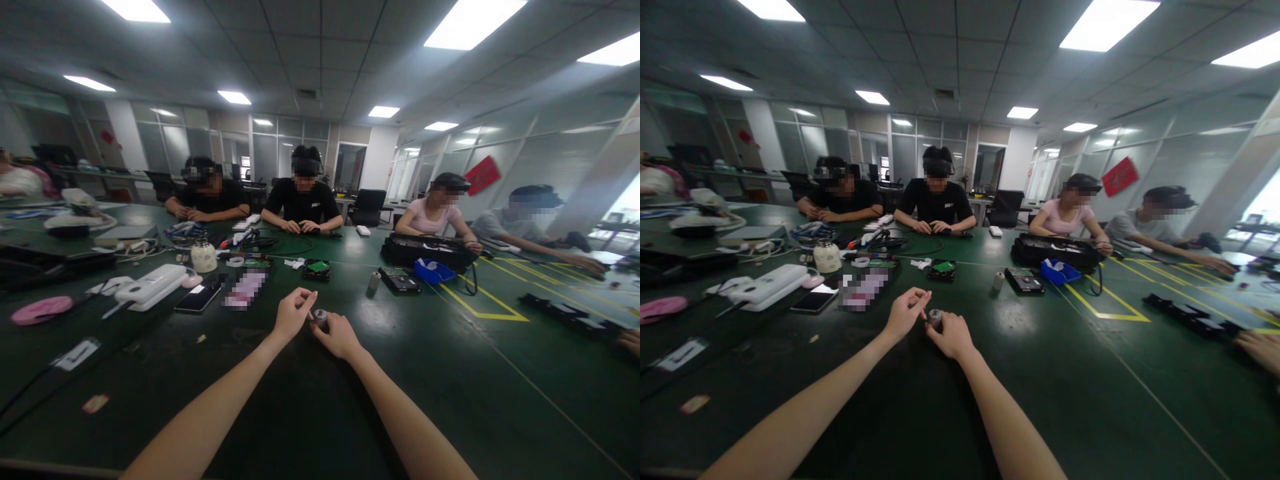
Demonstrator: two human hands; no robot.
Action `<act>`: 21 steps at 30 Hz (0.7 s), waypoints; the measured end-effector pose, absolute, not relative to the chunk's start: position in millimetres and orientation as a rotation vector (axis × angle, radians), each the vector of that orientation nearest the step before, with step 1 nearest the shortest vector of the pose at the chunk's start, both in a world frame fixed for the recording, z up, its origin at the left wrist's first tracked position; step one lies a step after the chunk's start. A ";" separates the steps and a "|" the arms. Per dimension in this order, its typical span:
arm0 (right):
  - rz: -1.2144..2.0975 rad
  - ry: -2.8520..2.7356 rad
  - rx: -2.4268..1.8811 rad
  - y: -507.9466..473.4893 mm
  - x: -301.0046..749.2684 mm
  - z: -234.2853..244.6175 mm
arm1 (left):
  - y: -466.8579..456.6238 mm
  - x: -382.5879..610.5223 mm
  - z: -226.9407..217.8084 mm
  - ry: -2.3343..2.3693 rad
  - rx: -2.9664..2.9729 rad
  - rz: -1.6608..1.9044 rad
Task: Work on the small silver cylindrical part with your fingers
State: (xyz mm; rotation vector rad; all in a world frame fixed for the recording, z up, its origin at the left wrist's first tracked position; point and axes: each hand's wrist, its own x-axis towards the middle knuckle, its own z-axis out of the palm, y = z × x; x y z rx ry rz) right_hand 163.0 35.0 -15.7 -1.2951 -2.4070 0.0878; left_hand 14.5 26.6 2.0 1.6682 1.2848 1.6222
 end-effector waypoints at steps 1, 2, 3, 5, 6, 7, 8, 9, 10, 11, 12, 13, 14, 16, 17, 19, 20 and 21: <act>0.084 -2.405 -1.301 35.1 163.1 -15.8 | 26.7 13.9 2.5 1.310 1.646 1.643; 0.081 -2.405 -1.306 35.2 163.2 -16.0 | 26.5 13.5 3.0 1.324 1.644 1.657; 0.076 -2.405 -1.309 35.2 163.2 -16.1 | 25.9 13.2 3.6 1.318 1.662 1.658; 0.069 -2.405 -1.302 35.1 163.1 -16.2 | 24.2 13.4 4.1 1.248 1.725 1.623; 0.066 -2.405 -1.296 35.1 163.1 -16.3 | 23.2 14.0 4.0 1.203 1.755 1.591; 0.066 -2.404 -1.291 35.1 163.0 -16.2 | 22.2 14.7 3.6 1.162 1.781 1.558; 0.068 -2.403 -1.289 35.0 162.8 -16.2 | 21.4 15.7 3.2 1.128 1.801 1.531; 0.070 -2.402 -1.292 35.0 162.7 -16.1 | 20.9 16.7 2.9 1.108 1.812 1.517; 0.072 -2.399 -1.300 35.0 162.5 -15.9 | 20.6 17.6 2.9 1.107 1.818 1.516; 0.077 -2.398 -1.309 35.0 162.4 -15.8 | 20.8 18.3 3.3 1.119 1.825 1.525; 0.083 -2.399 -1.315 35.0 162.2 -15.6 | 21.5 18.4 4.2 1.141 1.833 1.544; 0.089 -2.401 -1.319 35.0 162.1 -15.5 | 22.7 17.7 5.4 1.171 1.837 1.575; 0.093 -2.403 -1.322 35.0 162.0 -15.4 | 24.4 16.0 6.5 1.210 1.834 1.616; 0.092 -2.406 -1.328 34.9 161.9 -15.4 | 29.5 8.8 7.3 1.310 1.809 1.710; 0.085 -2.405 -1.331 34.8 161.9 -15.5 | 32.6 3.4 6.2 1.370 1.785 1.747; 0.071 -2.400 -1.336 34.5 161.9 -15.6 | 38.8 -9.7 0.1 1.517 1.767 1.732; 0.067 -2.398 -1.336 34.3 161.8 -15.7 | 41.5 -16.5 -4.8 1.605 1.779 1.669; 0.064 -2.398 -1.337 34.2 161.8 -15.7 | 43.7 -22.9 -10.2 1.705 1.782 1.589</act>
